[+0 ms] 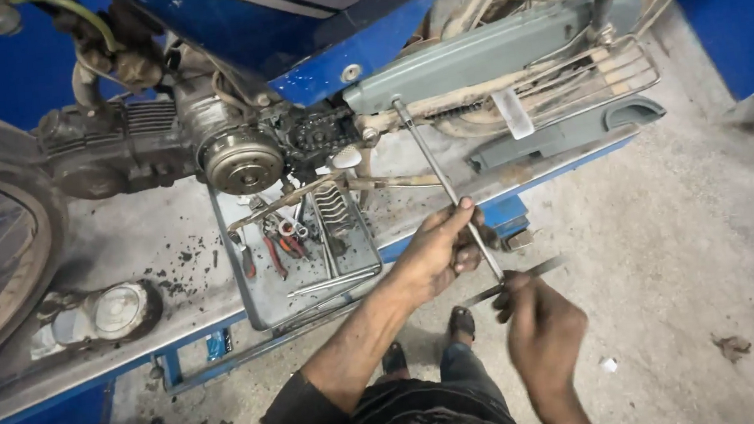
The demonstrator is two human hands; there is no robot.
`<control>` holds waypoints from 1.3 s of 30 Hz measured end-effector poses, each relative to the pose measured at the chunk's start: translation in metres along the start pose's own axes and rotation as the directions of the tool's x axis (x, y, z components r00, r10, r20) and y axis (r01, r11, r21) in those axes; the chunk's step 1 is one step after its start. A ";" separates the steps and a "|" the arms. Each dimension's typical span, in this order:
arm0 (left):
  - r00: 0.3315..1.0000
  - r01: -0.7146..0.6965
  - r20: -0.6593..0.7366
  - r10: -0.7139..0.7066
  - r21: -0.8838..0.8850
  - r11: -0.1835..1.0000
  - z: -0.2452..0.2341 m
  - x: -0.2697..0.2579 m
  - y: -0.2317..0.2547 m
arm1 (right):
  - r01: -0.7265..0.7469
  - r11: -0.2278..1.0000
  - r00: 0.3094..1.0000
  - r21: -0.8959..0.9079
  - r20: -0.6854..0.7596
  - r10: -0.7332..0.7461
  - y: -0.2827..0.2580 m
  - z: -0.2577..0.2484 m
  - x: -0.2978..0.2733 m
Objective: Installing and securing the lower chain cover on a motorcycle using a T-handle wrench.
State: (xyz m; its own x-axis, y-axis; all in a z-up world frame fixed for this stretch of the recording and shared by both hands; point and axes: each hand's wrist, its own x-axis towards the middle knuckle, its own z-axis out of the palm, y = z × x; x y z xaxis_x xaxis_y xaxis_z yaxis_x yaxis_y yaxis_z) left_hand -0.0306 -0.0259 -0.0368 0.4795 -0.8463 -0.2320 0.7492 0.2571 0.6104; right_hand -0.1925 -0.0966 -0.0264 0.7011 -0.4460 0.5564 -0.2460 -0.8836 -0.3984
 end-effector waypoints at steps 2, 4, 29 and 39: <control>0.994 0.063 0.089 -0.056 -0.079 0.995 -0.004 -0.005 -0.008 | -0.818 -0.218 0.333 0.532 0.748 0.574 -0.012 -0.012 0.015; 0.994 0.055 0.102 -0.049 -0.063 0.996 -0.005 0.001 -0.008 | -0.897 -0.179 0.312 0.404 0.867 0.390 0.005 0.006 -0.015; 1.000 0.006 -0.024 -0.006 -0.008 1.000 -0.011 0.012 0.001 | 0.233 0.960 0.948 -0.154 -0.182 -0.259 0.000 -0.013 -0.006; 0.999 -0.038 0.031 0.040 -0.046 0.998 -0.008 0.008 0.009 | 0.349 0.876 0.917 -0.333 -0.070 -0.392 0.026 -0.004 0.005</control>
State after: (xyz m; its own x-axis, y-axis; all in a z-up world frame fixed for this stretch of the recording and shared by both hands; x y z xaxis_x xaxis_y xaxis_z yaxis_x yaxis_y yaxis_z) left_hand -0.0161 -0.0265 -0.0392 0.4943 -0.8497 -0.1835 0.7504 0.3106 0.5834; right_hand -0.1982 -0.1218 -0.0310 0.6929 -0.0723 0.7173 -0.1934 -0.9771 0.0883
